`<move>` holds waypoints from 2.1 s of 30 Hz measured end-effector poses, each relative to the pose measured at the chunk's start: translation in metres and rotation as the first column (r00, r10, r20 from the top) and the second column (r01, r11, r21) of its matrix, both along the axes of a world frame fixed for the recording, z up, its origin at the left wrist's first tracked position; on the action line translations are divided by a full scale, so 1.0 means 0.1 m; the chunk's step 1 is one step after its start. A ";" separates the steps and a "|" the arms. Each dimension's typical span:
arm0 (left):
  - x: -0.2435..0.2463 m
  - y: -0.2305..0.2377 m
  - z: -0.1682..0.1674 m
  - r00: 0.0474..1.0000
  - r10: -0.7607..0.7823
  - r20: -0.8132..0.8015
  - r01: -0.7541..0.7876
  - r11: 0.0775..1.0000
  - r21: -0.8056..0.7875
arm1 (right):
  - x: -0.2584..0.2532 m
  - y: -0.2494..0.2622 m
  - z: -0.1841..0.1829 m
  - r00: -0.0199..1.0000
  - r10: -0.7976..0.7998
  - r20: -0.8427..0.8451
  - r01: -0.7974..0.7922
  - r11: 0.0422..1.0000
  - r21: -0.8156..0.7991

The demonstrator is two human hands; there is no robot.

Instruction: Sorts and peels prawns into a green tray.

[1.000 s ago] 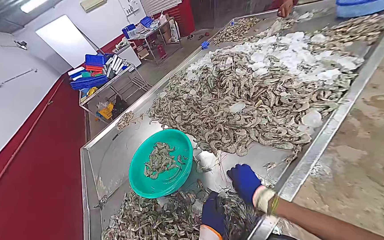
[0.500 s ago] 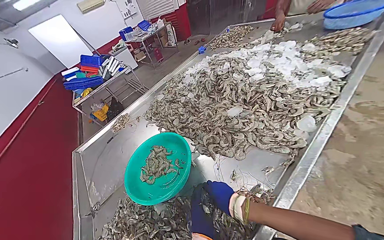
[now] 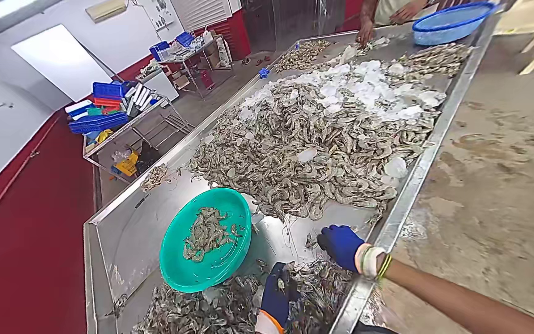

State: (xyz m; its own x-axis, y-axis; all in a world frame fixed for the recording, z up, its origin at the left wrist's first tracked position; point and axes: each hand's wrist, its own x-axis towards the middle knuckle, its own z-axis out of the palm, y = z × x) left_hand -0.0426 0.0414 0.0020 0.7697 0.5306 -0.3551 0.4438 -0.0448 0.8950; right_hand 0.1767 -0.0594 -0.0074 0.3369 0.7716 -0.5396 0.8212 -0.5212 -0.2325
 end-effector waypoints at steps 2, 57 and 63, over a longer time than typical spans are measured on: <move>-0.04 0.06 -0.05 0.994 -0.020 0.104 0.021 1.000 -0.003 | 0.27 -0.03 0.01 0.995 0.045 -0.091 -0.050 0.997 -0.054; 0.39 -0.20 -0.06 0.976 0.029 -0.218 0.003 0.989 0.145 | 0.09 -0.07 -0.12 0.922 -0.385 -0.045 0.386 0.901 0.197; 0.00 0.77 0.37 0.932 0.337 0.134 -0.358 0.791 0.497 | 1.12 -0.40 -0.36 0.768 -0.630 0.113 0.584 0.762 0.280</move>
State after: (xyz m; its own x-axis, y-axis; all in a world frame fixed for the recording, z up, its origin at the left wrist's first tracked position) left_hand -0.0422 0.1186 0.0388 0.5054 0.8606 0.0622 0.4853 -0.3431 0.8042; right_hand 0.2885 -0.0990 -0.0432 0.8511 0.4558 -0.2606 0.3872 -0.8801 -0.2746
